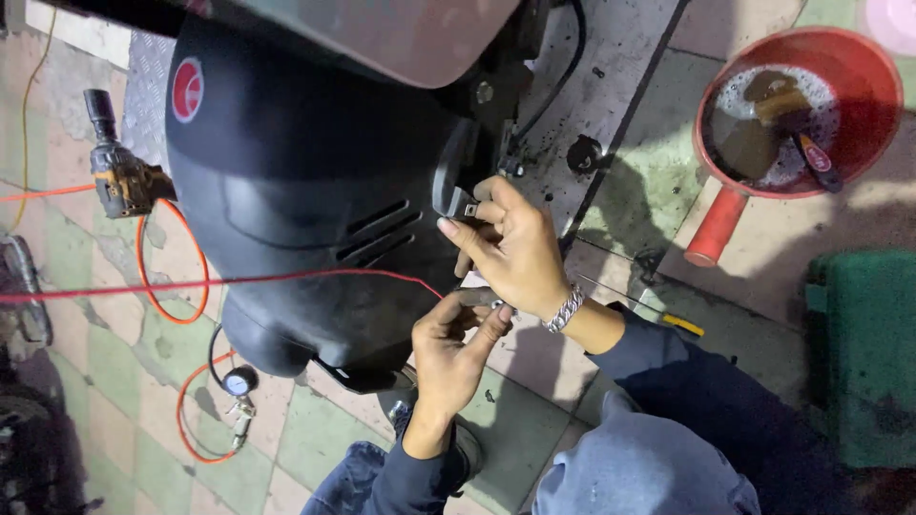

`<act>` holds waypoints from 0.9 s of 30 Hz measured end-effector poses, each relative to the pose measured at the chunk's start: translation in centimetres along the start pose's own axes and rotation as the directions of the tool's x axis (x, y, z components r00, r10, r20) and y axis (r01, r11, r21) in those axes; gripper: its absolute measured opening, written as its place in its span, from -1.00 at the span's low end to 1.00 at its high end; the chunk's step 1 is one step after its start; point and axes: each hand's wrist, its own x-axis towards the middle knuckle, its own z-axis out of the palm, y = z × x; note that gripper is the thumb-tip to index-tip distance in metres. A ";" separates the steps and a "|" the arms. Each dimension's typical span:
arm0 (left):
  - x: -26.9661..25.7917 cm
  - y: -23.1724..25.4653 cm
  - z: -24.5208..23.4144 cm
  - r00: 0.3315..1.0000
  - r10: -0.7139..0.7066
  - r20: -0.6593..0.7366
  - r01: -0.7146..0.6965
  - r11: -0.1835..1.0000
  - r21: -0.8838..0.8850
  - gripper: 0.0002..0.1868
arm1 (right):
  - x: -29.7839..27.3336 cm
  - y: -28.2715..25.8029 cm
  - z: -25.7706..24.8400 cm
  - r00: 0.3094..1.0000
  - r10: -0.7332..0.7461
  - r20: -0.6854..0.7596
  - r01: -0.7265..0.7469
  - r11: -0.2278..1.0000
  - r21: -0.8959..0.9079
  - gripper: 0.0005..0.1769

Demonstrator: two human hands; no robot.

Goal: The person uses a cordless impact driver to remove and install bolts on the rear fender of a motorcycle. They then use a T-handle wrench to tighten bolts on a rear mudguard bracket, repeatedly adjusting the bracket and fasteners.

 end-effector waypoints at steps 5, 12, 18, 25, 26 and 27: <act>1.0 -1.6 1.9 0.998 -0.019 0.052 0.014 0.996 0.091 -0.83 | 1.0 1.4 -1.9 0.996 -0.071 -0.048 0.067 0.994 -0.082 -0.57; 1.8 -2.6 3.6 0.997 -0.044 0.071 0.034 0.991 0.132 -0.84 | 2.1 3.1 -2.7 0.983 -0.146 -0.110 0.127 0.978 -0.168 -0.58; 2.2 -2.3 4.4 0.997 -0.036 0.068 0.024 0.985 0.169 -0.84 | 1.8 3.2 -3.1 0.984 -0.137 -0.119 0.107 0.967 -0.230 -0.54; 2.8 -2.2 4.7 0.997 -0.072 0.006 0.070 0.984 0.164 -0.88 | 1.7 3.0 -3.5 0.982 -0.141 -0.127 0.101 0.955 -0.280 -0.54; 2.9 -2.2 4.7 0.997 -0.076 0.000 0.075 0.985 0.157 -0.89 | 1.8 3.1 -3.6 0.979 -0.160 -0.129 0.116 0.949 -0.293 -0.55; 3.0 -1.9 4.8 0.997 -0.077 -0.002 0.077 0.985 0.158 -0.89 | 1.9 3.1 -3.6 0.979 -0.158 -0.128 0.116 0.950 -0.291 -0.55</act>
